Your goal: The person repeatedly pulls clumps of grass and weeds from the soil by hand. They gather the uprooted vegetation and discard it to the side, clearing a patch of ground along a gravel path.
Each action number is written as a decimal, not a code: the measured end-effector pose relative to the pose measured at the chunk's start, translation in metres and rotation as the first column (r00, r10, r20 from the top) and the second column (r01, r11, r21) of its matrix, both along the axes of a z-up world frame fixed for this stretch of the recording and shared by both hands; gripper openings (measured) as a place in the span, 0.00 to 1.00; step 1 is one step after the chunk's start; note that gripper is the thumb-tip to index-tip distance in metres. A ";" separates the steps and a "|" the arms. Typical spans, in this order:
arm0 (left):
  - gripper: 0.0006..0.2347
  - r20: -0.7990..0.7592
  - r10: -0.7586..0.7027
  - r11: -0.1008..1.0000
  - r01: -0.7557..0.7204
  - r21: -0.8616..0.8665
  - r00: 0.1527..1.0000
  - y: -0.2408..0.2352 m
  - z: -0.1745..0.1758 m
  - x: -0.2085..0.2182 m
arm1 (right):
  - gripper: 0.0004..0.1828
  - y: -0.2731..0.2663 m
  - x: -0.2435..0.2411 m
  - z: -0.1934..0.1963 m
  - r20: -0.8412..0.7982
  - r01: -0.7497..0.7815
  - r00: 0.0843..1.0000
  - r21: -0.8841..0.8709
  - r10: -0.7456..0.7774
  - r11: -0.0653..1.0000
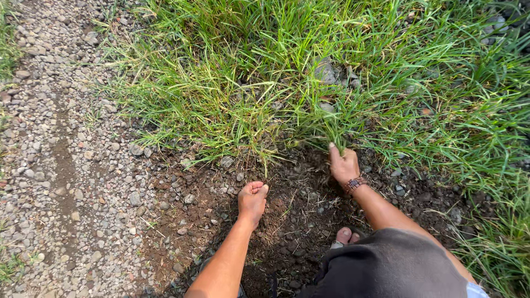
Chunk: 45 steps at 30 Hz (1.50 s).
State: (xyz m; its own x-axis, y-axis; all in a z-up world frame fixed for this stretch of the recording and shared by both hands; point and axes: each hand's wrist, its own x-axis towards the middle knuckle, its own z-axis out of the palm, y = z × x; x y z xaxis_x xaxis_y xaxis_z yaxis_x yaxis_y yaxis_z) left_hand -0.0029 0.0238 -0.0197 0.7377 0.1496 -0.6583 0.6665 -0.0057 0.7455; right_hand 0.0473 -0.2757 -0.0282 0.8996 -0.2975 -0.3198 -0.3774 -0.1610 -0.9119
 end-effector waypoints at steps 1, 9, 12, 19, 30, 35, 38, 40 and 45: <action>0.13 0.001 0.016 1.000 -0.016 -0.024 1.000 -0.003 -0.001 -0.003 | 0.27 0.000 -0.004 0.006 0.038 -0.064 0.997 -0.148 0.071 0.987; 0.12 0.011 -0.170 0.975 0.166 0.146 0.985 -0.028 0.026 -0.006 | 0.25 0.069 0.047 0.044 -0.186 -0.627 0.739 -0.540 0.647 0.561; 0.12 0.018 -0.169 0.978 0.166 0.129 0.985 -0.024 0.029 -0.012 | 0.14 0.074 0.060 0.029 -0.072 -0.605 0.687 -0.608 0.723 0.514; 0.11 -0.022 -0.157 0.974 0.159 0.161 0.987 -0.019 0.032 -0.009 | 0.16 0.064 0.049 -0.021 -0.158 -0.542 0.817 -0.541 0.555 0.643; 0.11 0.015 -0.174 0.974 0.170 0.151 0.985 -0.024 0.019 -0.014 | 0.48 0.052 0.050 0.022 0.086 -0.136 0.966 -0.630 0.243 0.764; 0.11 -0.042 -0.174 0.972 0.178 0.155 0.984 -0.021 0.036 -0.013 | 0.47 0.069 0.071 0.068 -0.245 -0.418 0.907 -0.613 0.342 0.670; 0.12 -0.104 -0.185 0.959 0.203 0.196 0.977 -0.018 0.050 -0.009 | 0.25 0.073 0.073 0.066 -0.321 -0.595 0.800 -0.538 0.507 0.597; 0.12 -0.124 -0.202 0.953 0.224 0.205 0.972 -0.018 0.058 -0.006 | 0.18 0.073 0.072 0.052 -0.139 -0.547 0.778 -0.629 0.613 0.552; 0.12 -0.094 -0.228 0.952 0.242 0.185 0.969 -0.029 0.065 -0.002 | 0.13 0.062 0.074 0.015 0.088 -0.433 0.755 -0.677 0.650 0.595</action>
State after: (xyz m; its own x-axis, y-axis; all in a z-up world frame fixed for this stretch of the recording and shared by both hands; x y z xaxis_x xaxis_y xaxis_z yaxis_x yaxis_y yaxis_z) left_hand -0.0049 -0.0051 0.0452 0.7203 0.1073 -0.6853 0.6795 -0.3080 0.6659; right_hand 0.1215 -0.2135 -0.0134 0.9654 0.2565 0.0474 0.2342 -0.7724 -0.5903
